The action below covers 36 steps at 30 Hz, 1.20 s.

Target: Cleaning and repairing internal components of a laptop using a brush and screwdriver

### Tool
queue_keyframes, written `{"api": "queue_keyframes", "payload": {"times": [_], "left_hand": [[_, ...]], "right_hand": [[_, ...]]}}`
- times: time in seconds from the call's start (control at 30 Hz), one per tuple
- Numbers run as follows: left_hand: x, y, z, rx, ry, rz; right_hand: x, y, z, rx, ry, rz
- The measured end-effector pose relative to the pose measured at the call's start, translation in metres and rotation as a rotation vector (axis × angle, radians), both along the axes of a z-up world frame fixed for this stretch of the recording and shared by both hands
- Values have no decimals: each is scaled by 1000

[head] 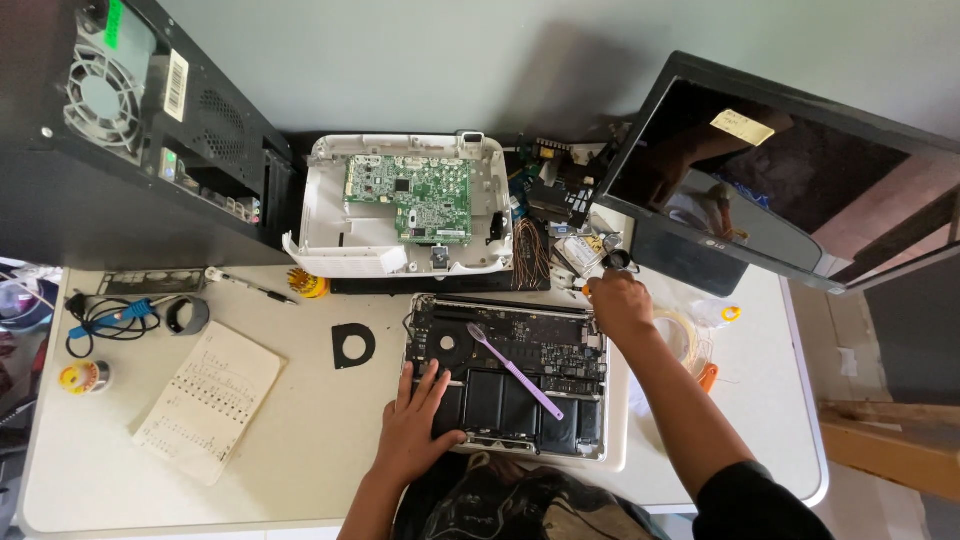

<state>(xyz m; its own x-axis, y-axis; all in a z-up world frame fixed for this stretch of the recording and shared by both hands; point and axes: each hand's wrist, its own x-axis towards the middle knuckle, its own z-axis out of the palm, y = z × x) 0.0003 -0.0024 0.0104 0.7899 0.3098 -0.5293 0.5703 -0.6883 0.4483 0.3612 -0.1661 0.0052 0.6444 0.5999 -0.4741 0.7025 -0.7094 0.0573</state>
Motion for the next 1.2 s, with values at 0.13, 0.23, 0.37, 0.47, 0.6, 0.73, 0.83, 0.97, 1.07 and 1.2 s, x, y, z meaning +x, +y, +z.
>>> {"api": "queue_keyframes", "payload": {"times": [0.13, 0.23, 0.37, 0.47, 0.6, 0.73, 0.83, 0.97, 1.07, 1.2], "left_hand": [[2, 0, 6, -19, 18, 3], [1, 0, 1, -7, -1, 0], [-1, 0, 0, 2, -9, -17], [-2, 1, -1, 9, -35, -15], [-2, 0, -2, 10, -30, -21], [-1, 0, 0, 7, -21, -19], [0, 0, 1, -3, -13, -12], [-2, 0, 0, 10, -41, -9], [-1, 0, 1, 4, -38, -12], [-2, 1, -3, 2, -53, -19]], "right_hand": [[-5, -4, 5, 24, -11, 17], [-10, 1, 16, 46, 32, -47], [-12, -1, 12, 43, 15, -47], [-9, -3, 5, 61, -51, 29], [-8, -12, 1, 82, -65, 47], [-4, -17, -3, 107, -134, 117], [-8, -10, 12, 171, -140, 115], [1, 0, -2, 333, -62, -25], [5, 14, -8, 283, 96, -206], [5, 29, -13, 238, 200, -333]]}}
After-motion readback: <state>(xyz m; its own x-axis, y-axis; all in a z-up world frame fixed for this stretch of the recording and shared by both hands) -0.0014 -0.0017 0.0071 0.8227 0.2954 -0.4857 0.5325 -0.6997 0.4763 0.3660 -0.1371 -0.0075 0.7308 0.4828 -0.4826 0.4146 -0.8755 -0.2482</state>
